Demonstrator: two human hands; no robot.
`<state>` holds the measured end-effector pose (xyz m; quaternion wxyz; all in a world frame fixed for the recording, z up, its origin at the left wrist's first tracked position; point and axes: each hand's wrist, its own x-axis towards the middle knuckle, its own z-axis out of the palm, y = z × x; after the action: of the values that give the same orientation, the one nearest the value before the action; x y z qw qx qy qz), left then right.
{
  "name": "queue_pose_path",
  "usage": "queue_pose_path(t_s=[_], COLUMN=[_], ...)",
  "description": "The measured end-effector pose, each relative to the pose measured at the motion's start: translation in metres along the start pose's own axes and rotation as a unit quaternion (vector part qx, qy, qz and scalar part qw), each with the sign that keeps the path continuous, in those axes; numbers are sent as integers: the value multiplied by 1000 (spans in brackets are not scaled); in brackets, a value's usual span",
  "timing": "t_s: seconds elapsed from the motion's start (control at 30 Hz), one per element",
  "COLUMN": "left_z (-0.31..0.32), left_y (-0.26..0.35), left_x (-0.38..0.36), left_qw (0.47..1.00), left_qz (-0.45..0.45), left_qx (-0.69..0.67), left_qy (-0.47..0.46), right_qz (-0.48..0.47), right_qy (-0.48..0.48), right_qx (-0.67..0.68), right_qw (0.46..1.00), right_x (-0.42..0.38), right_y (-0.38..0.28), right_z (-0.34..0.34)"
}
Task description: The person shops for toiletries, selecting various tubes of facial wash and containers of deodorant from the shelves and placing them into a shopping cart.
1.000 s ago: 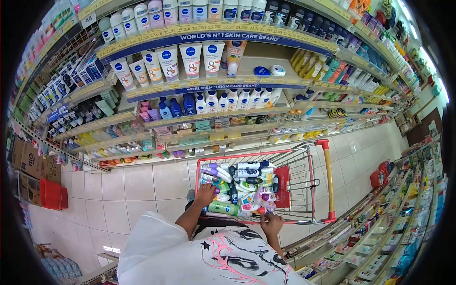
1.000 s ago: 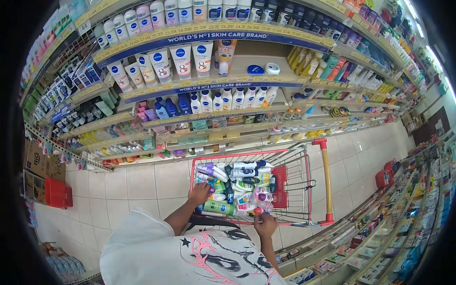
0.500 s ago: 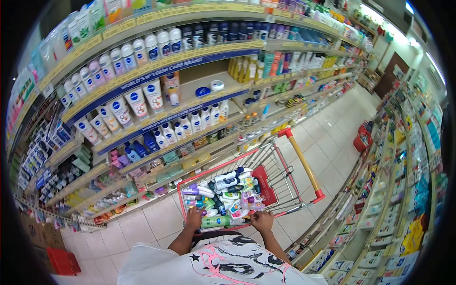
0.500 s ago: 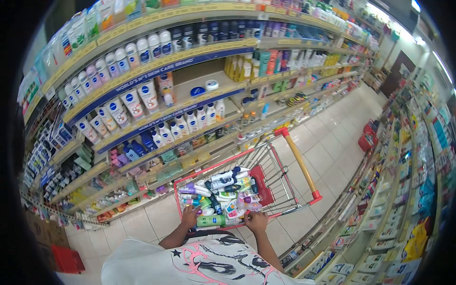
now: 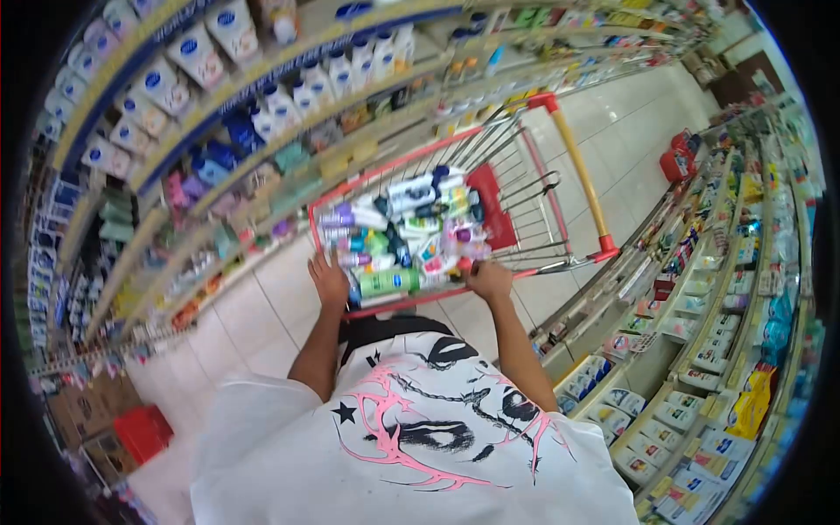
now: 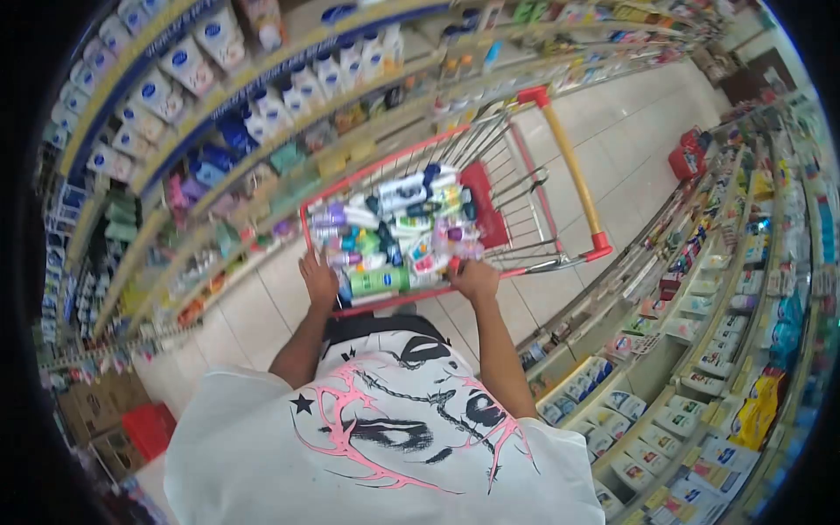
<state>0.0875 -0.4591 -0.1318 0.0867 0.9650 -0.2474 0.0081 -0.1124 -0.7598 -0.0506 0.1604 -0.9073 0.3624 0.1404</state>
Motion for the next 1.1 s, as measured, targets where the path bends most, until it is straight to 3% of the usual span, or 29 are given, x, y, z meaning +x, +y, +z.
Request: queue_pose_path(t_s=[0.07,0.1,0.17,0.4,0.5,0.63,0.73,0.83,1.1], left_z=[-3,0,10,3,-3,-1,7,16,8], left_y=[0,0,2,9,12,8,5,0,7], left_x=[-9,-10,-11,-5,-10,-9,-10,-13,-13], left_qw=[986,985,957,954,952,949,944,957,961], left_qz=[-102,-113,-130,-186,-171,-195,-193,-123,-136], left_qx=[-128,-124,-244,-229,-246,-250,-267,-254,-236], left_qy=[40,26,87,45,55,-5,2,60,55], right_qz=[20,27,66,103,121,138,132,138,134], right_qy=[-36,-47,-53,-81,-96,-109,-107,-107,-111], right_qx=[-22,-28,-37,-67,-93,-100,-88,-92,-96], right_qw=[999,998,996,989,984,979,982,980,980], right_x=[8,11,14,26,24,29,28,26,26], right_y=[-5,-5,-6,-13,-15,-18,-18,-20,-17], right_z=[-11,-11,-10,-11,-9,-8,-9,-12,-14])
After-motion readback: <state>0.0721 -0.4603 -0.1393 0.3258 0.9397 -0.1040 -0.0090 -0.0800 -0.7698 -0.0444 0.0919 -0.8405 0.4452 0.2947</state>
